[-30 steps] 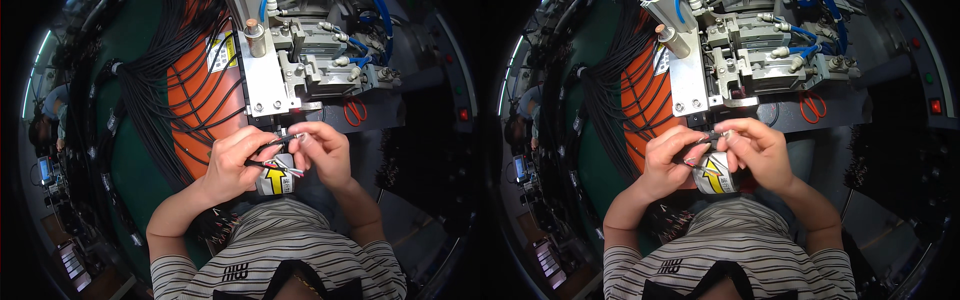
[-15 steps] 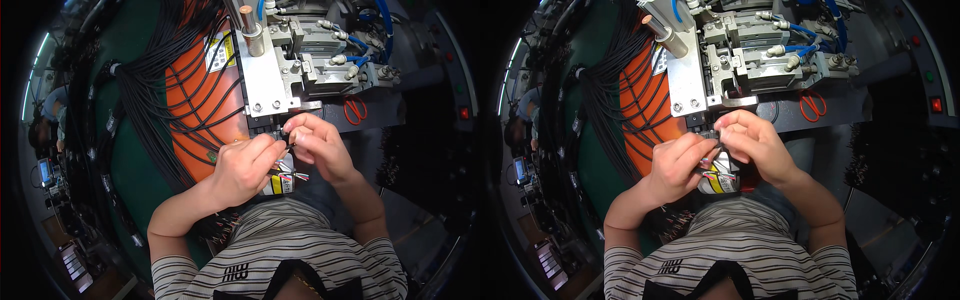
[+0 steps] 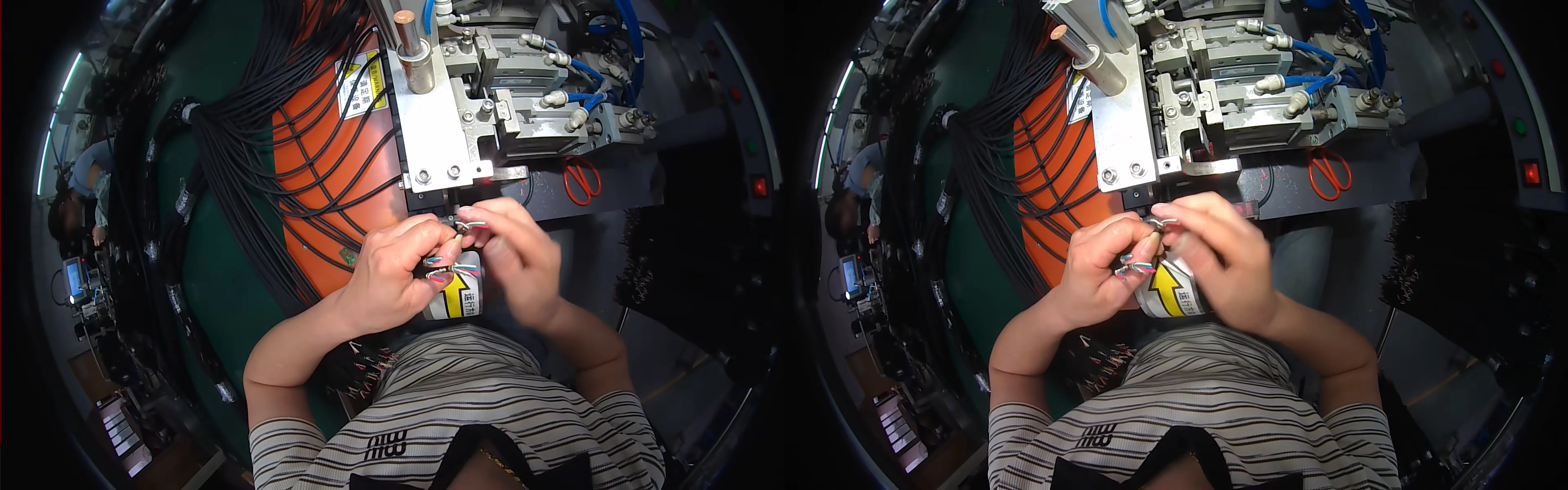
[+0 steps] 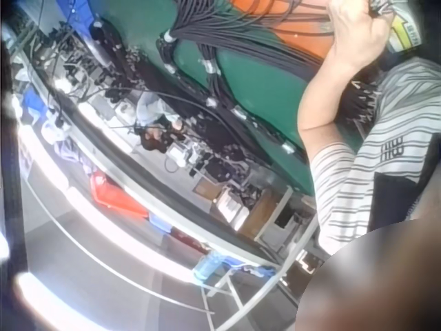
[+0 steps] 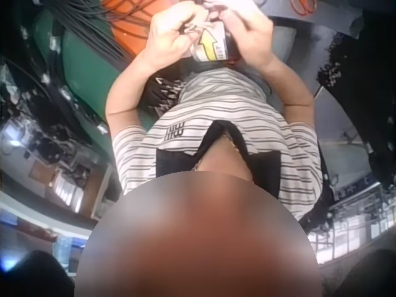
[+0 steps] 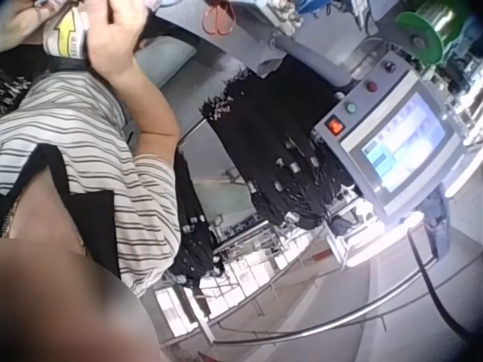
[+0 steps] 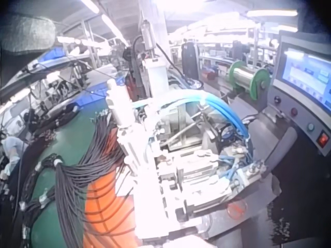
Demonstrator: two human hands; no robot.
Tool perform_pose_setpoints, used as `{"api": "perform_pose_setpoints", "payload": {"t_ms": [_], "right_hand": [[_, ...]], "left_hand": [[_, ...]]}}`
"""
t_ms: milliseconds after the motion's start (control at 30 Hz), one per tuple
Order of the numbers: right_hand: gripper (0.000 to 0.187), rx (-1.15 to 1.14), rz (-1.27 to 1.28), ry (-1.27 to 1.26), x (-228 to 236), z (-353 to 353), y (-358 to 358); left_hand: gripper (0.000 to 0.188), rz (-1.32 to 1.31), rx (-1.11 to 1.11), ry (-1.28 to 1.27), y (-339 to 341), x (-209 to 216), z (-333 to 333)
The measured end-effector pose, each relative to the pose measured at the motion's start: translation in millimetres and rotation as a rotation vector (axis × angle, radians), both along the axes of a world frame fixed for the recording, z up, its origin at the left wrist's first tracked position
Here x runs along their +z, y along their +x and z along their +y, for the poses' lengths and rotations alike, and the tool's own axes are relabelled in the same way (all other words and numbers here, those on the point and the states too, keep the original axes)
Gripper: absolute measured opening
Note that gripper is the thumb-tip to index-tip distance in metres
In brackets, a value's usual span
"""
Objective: Assembling a wire harness by inserting individual wires into the terminal block of an automated machine.
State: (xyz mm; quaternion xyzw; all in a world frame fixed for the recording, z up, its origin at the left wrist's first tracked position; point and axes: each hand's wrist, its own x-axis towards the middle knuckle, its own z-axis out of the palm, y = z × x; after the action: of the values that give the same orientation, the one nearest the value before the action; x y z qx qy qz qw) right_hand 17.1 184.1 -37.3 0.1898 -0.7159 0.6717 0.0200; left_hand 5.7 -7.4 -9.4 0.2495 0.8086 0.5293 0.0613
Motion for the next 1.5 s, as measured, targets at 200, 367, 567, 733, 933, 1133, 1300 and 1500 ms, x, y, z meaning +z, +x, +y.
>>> {"api": "perform_pose_setpoints", "payload": {"t_ms": [200, 367, 567, 733, 933, 1133, 1300, 1500], "right_hand": [[0.023, 0.285, -0.588, -0.561, -2, 10, -16], [0.023, 0.441, -0.747, -0.752, -7, 16, -23], [0.021, 0.432, -0.735, -0.709, -8, 15, -25], [0.017, 0.304, -0.472, -0.417, -1, 12, -25], [0.014, 0.274, -0.406, -0.302, 4, 13, -27], [0.015, 0.201, -0.129, -0.156, 0, 13, -30], [0.009, 0.158, -0.089, 0.019, 2, 17, -31], [0.008, 0.007, 0.292, 0.552, 15, 12, -30]], "left_hand": [[0.009, -0.171, -0.081, 0.086, -8, 4, -7], [0.017, -0.342, -0.123, 0.164, -11, 3, -11], [0.019, -0.474, -0.121, 0.229, -13, 7, -11], [0.018, -0.779, -0.161, 0.31, -18, 14, -18], [0.019, -0.878, -0.133, 0.374, -18, 13, -15], [0.019, -0.999, -0.107, 0.376, -23, 18, -15], [0.014, -0.406, -0.053, 0.187, -6, 0, -2], [0.017, 0.405, 0.008, -0.509, 7, 4, 7]]}}
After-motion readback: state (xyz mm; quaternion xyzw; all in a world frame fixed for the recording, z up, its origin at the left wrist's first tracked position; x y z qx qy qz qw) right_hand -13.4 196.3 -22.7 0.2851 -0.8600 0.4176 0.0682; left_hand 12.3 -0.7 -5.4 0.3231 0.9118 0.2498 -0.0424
